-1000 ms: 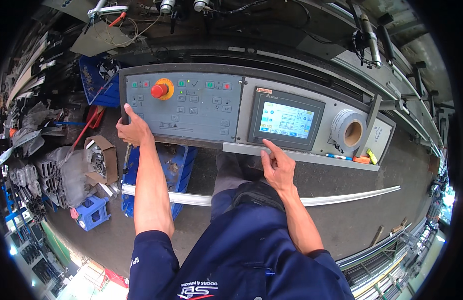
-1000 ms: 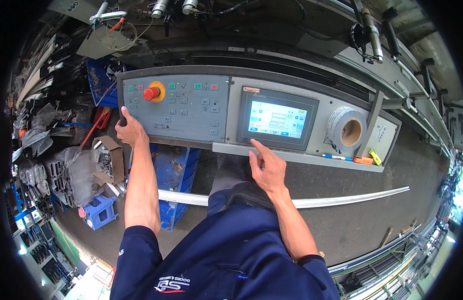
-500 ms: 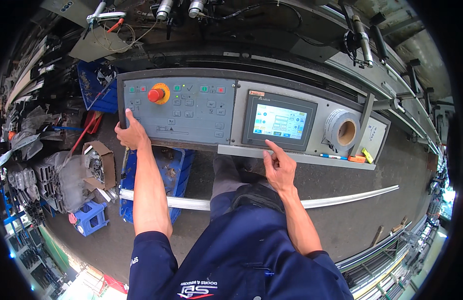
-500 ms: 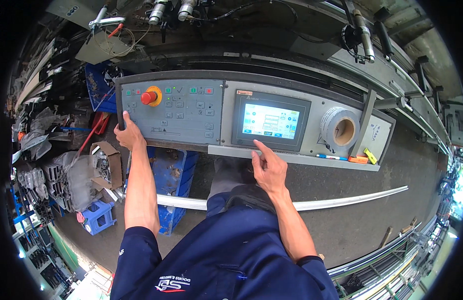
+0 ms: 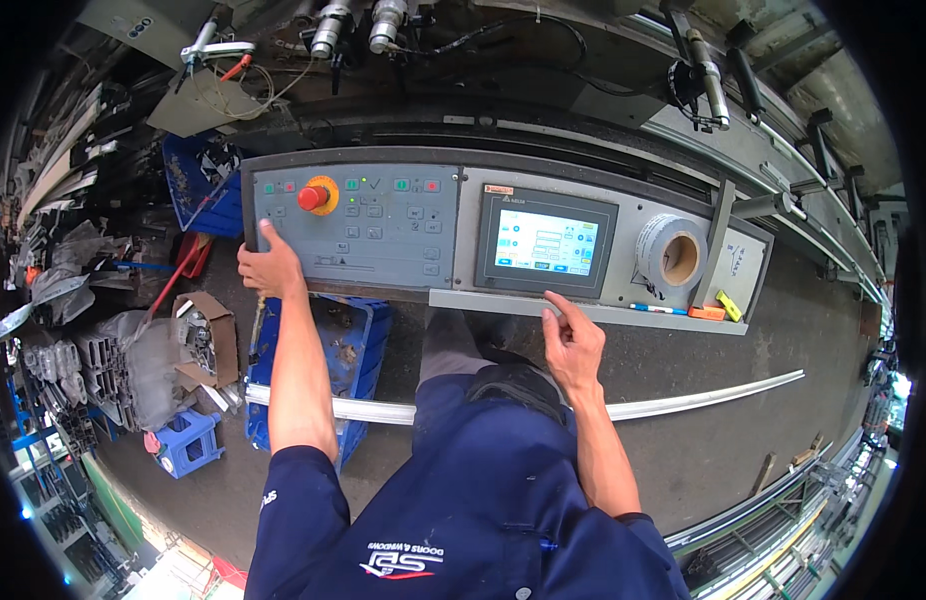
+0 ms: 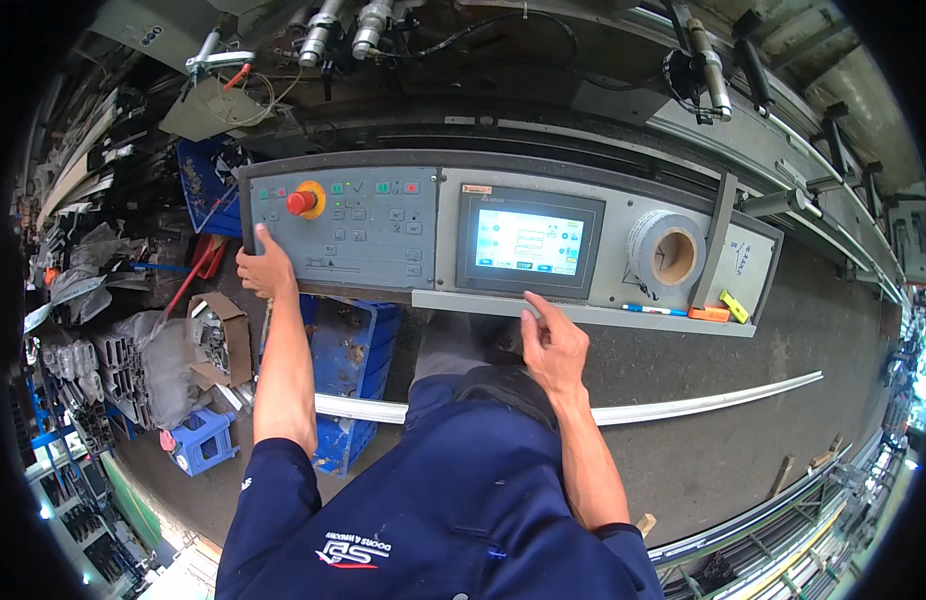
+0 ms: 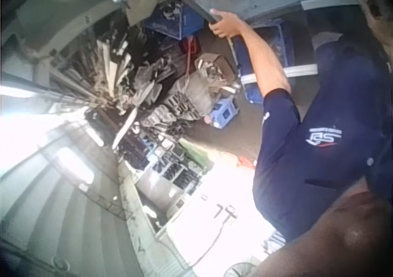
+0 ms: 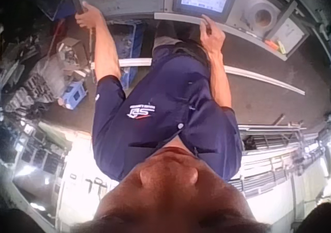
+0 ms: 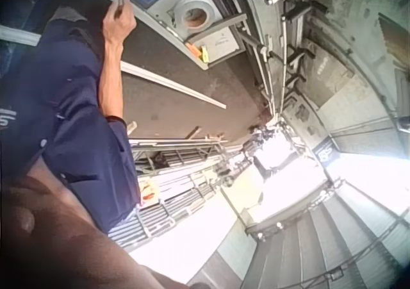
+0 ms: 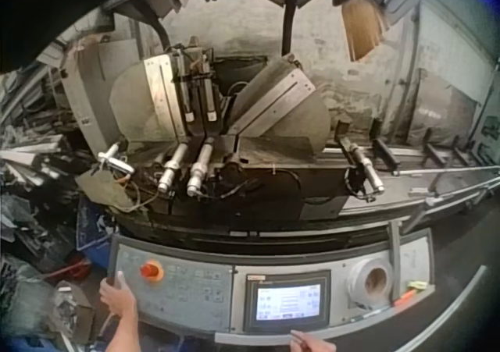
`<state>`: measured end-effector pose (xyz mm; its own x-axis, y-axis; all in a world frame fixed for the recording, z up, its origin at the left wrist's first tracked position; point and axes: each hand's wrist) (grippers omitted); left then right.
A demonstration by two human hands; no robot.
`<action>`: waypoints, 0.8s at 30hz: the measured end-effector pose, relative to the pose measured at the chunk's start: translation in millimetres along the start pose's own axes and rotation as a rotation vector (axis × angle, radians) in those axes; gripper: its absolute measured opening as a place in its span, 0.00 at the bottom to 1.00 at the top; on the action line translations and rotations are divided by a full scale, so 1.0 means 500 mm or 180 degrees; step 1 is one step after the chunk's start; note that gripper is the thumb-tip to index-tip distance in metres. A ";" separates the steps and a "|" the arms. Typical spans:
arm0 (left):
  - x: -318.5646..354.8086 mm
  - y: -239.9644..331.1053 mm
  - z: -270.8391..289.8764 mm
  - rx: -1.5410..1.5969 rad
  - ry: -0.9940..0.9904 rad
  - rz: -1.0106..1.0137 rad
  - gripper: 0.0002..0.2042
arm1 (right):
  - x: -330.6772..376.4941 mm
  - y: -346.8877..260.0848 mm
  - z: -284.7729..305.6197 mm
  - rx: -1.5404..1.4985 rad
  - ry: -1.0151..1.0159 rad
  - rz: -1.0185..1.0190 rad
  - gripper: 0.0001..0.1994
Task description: Operating a double-head industrial cutting machine to prepare a metal profile for assembly.
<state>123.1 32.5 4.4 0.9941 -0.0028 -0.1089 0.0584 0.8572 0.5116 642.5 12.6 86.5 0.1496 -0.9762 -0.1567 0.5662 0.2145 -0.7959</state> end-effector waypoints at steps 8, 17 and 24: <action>0.010 0.009 0.020 -0.0053 -0.0124 -0.0404 0.56 | 0.055 0.044 0.024 0.0297 0.0631 -0.0476 0.14; -0.040 -0.018 0.050 0.0073 -0.0063 -0.0710 0.45 | -0.011 -0.203 -0.204 0.0342 -0.0315 -0.0234 0.14; -0.049 -0.024 0.049 0.0254 -0.0084 -0.0685 0.35 | -0.119 -0.364 -0.327 0.0557 -0.0846 0.0279 0.34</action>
<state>100.2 9.8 21.9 0.9599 -0.1955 -0.2011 0.2754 0.7920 0.5449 398.0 26.7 145.0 0.3972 -0.9167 -0.0437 0.6690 0.3218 -0.6699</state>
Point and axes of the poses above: each hand's wrist, its own x-axis away from the middle knuckle, its own z-axis out of the back of the hand, y = z × x, and after that the axes turned 2 degrees about z, right-handed
